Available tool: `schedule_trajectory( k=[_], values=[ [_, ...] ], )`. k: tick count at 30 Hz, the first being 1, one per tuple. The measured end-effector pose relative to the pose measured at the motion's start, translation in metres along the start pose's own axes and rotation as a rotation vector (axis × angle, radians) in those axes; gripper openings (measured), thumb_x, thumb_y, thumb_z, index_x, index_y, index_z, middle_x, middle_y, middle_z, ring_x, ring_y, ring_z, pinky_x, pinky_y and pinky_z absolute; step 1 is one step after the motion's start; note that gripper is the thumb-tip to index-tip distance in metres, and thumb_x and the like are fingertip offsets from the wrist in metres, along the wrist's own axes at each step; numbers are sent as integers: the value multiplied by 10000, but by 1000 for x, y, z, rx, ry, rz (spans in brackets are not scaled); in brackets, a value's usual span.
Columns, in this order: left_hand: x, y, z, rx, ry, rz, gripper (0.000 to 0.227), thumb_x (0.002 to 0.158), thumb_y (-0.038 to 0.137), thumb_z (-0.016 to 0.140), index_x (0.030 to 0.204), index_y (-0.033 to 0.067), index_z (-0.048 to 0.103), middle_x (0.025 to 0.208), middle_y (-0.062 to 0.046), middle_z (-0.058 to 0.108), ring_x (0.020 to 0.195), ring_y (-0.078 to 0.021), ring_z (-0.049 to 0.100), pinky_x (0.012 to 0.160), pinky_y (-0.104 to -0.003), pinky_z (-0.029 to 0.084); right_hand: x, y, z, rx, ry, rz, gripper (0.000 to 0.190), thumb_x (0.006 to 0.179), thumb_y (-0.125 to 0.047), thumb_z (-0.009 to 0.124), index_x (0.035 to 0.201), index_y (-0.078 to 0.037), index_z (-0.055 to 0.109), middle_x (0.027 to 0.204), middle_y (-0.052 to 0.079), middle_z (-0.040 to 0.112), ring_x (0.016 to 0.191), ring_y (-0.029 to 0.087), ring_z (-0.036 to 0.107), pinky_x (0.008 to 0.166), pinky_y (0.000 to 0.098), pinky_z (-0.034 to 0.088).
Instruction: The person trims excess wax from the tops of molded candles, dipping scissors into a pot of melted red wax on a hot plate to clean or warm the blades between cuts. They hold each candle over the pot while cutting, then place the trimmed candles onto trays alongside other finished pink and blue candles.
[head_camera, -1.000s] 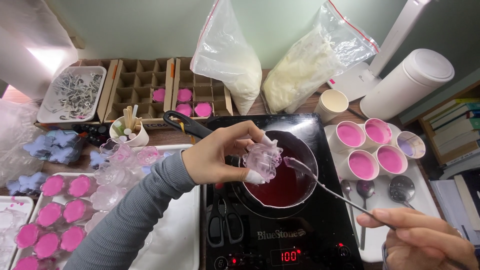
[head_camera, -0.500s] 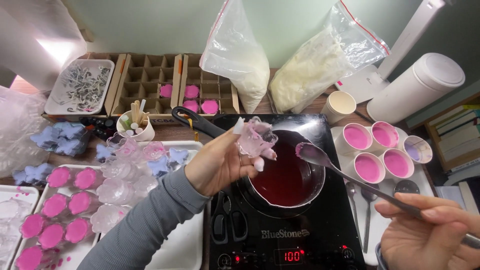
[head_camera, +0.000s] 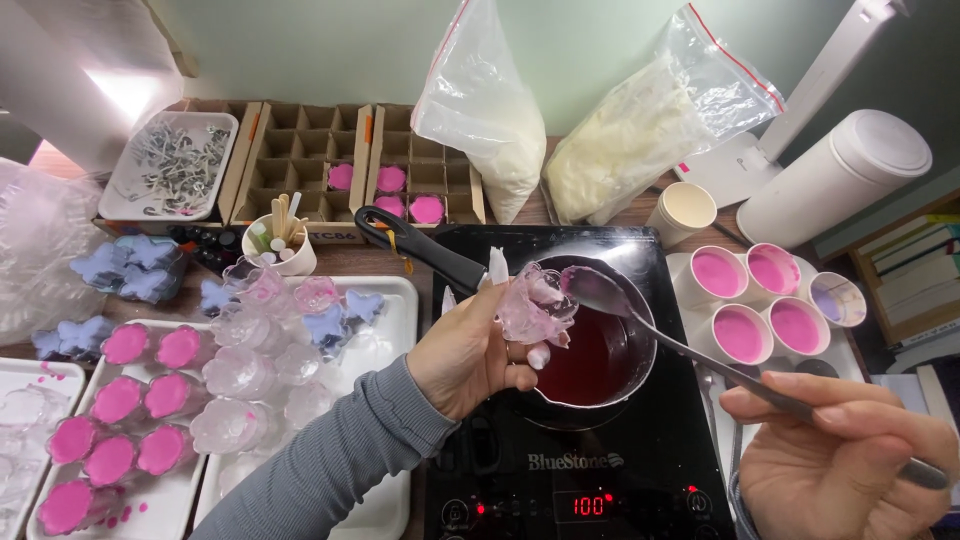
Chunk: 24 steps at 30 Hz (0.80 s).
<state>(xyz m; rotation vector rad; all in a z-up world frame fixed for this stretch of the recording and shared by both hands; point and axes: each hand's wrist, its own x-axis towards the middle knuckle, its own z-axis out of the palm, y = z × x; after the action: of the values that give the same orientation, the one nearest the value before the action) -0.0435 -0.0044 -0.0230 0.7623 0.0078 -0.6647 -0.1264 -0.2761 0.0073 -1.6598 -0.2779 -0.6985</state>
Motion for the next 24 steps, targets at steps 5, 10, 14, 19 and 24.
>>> schedule_trajectory(
  k=[5, 10, 14, 19, 24],
  values=[
    [-5, -7, -15, -11, -14, 117, 528, 1098, 490, 388, 1247, 10, 550, 1006, -105, 666, 790, -125, 635, 673, -264, 585, 1, 8, 8, 136, -87, -34, 331, 1149, -335, 418, 1151, -10, 478, 1000, 271, 668, 828, 299, 752, 754, 416, 657],
    [-29, -10, -32, 59, -136, 257, 548, 1069, 478, 517, 1287, -23, 560, 1197, -152, 697, 979, -181, 704, 823, -292, 597, -9, 5, 22, 291, -96, 7, 345, 1152, -314, 465, 1149, 27, 516, 1028, 298, 667, 846, 336, 741, 783, 471, 680],
    [-65, 5, -23, 216, -62, 230, 549, 910, 335, 701, 1358, 64, 535, 1254, -125, 694, 1102, -234, 728, 913, -335, 601, -11, 0, 37, 366, -175, 72, 331, 1134, -277, 488, 1105, 45, 557, 1006, 310, 679, 816, 357, 752, 795, 497, 670],
    [-106, 19, -39, 431, -55, 323, 668, 814, 154, 829, 1410, 26, 556, 1278, -99, 688, 1197, -193, 684, 1087, -346, 546, -7, -1, 57, 461, -328, 101, 329, 1222, -207, 487, 1084, 77, 582, 1051, 330, 684, 870, 381, 758, 834, 497, 666],
    [-141, 37, -64, 809, 291, 546, 691, 703, 162, 900, 1318, -1, 631, 1239, -77, 714, 1103, -162, 669, 927, -336, 543, 9, -21, 97, 493, -360, 145, 288, 1159, -164, 422, 1134, 83, 568, 1068, 349, 660, 829, 389, 744, 834, 477, 649]
  ],
)
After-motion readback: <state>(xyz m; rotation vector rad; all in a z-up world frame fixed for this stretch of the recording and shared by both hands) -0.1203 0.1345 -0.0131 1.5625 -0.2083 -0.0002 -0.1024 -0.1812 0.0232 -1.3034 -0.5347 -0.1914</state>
